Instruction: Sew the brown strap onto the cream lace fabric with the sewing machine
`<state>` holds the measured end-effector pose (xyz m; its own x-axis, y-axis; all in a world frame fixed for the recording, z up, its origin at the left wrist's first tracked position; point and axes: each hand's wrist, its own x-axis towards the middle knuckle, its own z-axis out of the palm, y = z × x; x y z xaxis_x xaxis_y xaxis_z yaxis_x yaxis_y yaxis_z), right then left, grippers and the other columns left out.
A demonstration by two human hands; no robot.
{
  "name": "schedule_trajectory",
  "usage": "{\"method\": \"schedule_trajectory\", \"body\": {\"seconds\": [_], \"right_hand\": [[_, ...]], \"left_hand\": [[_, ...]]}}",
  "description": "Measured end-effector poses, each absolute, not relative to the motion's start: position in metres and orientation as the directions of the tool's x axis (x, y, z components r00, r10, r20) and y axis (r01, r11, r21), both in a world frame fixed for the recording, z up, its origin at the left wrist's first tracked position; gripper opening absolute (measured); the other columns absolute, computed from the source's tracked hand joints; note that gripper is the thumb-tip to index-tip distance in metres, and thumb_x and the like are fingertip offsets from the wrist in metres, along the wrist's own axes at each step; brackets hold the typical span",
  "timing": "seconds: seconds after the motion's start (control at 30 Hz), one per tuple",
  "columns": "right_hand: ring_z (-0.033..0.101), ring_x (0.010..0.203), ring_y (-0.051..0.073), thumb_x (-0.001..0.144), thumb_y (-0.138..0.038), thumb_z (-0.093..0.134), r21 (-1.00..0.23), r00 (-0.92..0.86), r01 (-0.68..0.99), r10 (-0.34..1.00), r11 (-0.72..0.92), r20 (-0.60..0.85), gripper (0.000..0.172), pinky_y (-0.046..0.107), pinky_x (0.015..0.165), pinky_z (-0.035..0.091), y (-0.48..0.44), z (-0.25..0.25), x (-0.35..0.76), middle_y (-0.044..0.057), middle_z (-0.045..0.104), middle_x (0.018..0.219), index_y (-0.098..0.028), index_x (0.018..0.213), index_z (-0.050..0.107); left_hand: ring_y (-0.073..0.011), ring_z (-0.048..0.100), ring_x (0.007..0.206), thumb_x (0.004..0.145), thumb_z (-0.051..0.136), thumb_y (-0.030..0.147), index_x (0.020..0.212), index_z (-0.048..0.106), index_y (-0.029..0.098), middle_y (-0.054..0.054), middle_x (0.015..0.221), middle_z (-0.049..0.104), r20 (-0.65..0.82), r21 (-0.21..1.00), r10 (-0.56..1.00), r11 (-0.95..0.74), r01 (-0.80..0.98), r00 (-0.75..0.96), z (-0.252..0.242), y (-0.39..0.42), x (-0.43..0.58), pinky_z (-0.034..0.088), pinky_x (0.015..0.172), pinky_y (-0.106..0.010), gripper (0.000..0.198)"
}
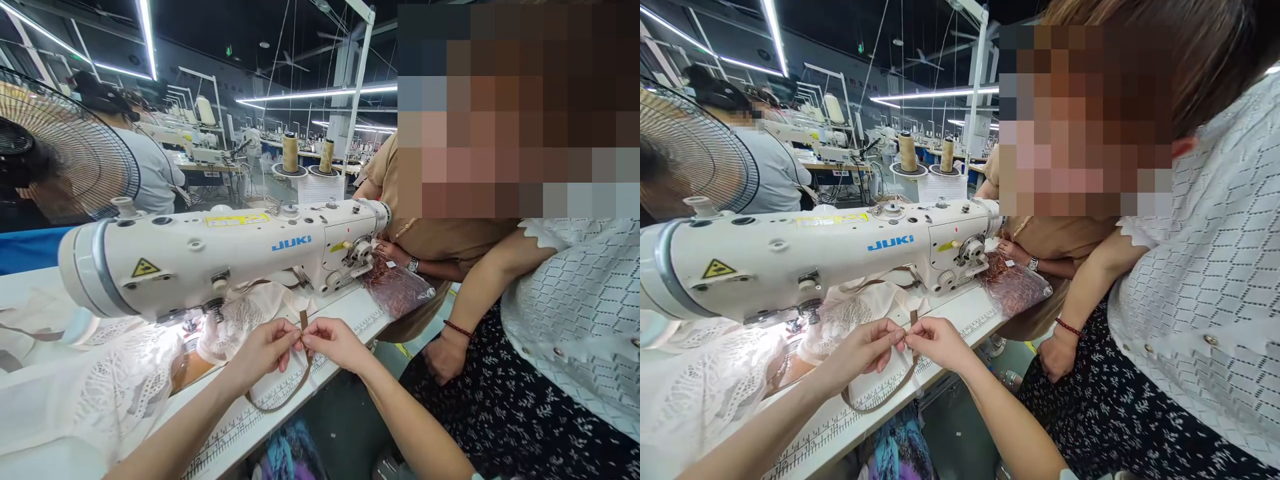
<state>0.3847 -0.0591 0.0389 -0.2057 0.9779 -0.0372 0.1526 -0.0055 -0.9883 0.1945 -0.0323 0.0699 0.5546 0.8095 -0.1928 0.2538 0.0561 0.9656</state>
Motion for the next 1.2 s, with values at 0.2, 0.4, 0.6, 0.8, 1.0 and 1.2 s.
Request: {"method": "schedule_trajectory", "body": {"seconds": [0.2,0.4,0.6,0.8,1.0,1.2], "right_hand": [[0.060,0.061,0.010,0.078,-0.042,0.073,-0.991,-0.198,0.135,0.980,-0.006,-0.032,0.027,0.023,0.065,0.047,-0.056,0.036,0.384,-0.002,0.065,0.069,-0.016,0.080,0.066],[0.061,0.063,0.011,0.079,-0.038,0.071,-0.982,-0.172,0.187,0.984,-0.008,-0.041,0.022,0.024,0.066,0.049,-0.055,0.036,0.384,-0.001,0.067,0.070,-0.016,0.080,0.066],[0.062,0.067,0.013,0.085,-0.030,0.065,-0.966,-0.092,0.246,0.994,0.080,0.059,0.013,0.024,0.066,0.049,-0.058,0.031,0.379,0.001,0.070,0.077,-0.017,0.085,0.067],[0.058,0.080,0.017,0.101,-0.016,0.054,-0.074,-0.309,0.802,0.518,0.592,0.797,0.018,0.031,0.072,0.041,-0.067,0.043,0.377,0.004,0.072,0.087,-0.017,0.095,0.070],[0.055,0.080,0.016,0.102,-0.012,0.053,0.167,-0.405,0.809,0.328,0.564,0.853,0.018,0.032,0.074,0.041,-0.069,0.052,0.372,0.003,0.073,0.085,-0.018,0.097,0.070],[0.059,0.084,0.018,0.099,-0.013,0.055,-0.045,-0.302,0.783,0.443,0.620,0.844,0.018,0.034,0.078,0.043,-0.068,0.036,0.373,0.005,0.074,0.092,-0.018,0.109,0.069]], "left_hand": [[-0.0089,0.033,0.040,0.065,0.064,0.085,0.083,0.058,0.020,0.005,0.047,0.052,-0.208,0.966,0.813,0.082,0.246,0.544,0.067,-0.033,0.193,0.023,0.044,-0.024,0.067],[-0.0088,0.035,0.041,0.063,0.068,0.081,0.081,0.057,0.020,0.005,0.046,0.051,-0.194,0.974,0.827,0.097,0.206,0.528,0.060,-0.029,0.197,0.023,0.045,-0.023,0.065],[-0.0094,0.035,0.044,0.058,0.068,0.084,0.084,0.058,0.020,0.007,0.046,0.048,-0.183,0.979,0.855,0.115,0.167,0.485,0.057,-0.029,0.199,0.023,0.045,-0.023,0.070],[-0.0071,0.034,0.039,0.060,0.064,0.089,0.082,0.055,0.020,0.005,0.053,0.054,-0.198,0.978,0.887,0.150,0.146,0.417,0.068,-0.038,0.196,0.016,0.042,-0.023,0.073],[-0.0043,0.031,0.035,0.056,0.071,0.088,0.074,0.055,0.019,0.002,0.059,0.060,-0.246,0.967,0.832,0.248,0.062,0.498,0.062,-0.036,0.195,0.012,0.038,-0.022,0.073],[-0.0042,0.028,0.035,0.054,0.074,0.086,0.074,0.060,0.017,0.004,0.046,0.054,-0.228,0.970,0.820,0.236,0.053,0.525,0.052,-0.032,0.190,0.014,0.038,-0.022,0.073]]}}
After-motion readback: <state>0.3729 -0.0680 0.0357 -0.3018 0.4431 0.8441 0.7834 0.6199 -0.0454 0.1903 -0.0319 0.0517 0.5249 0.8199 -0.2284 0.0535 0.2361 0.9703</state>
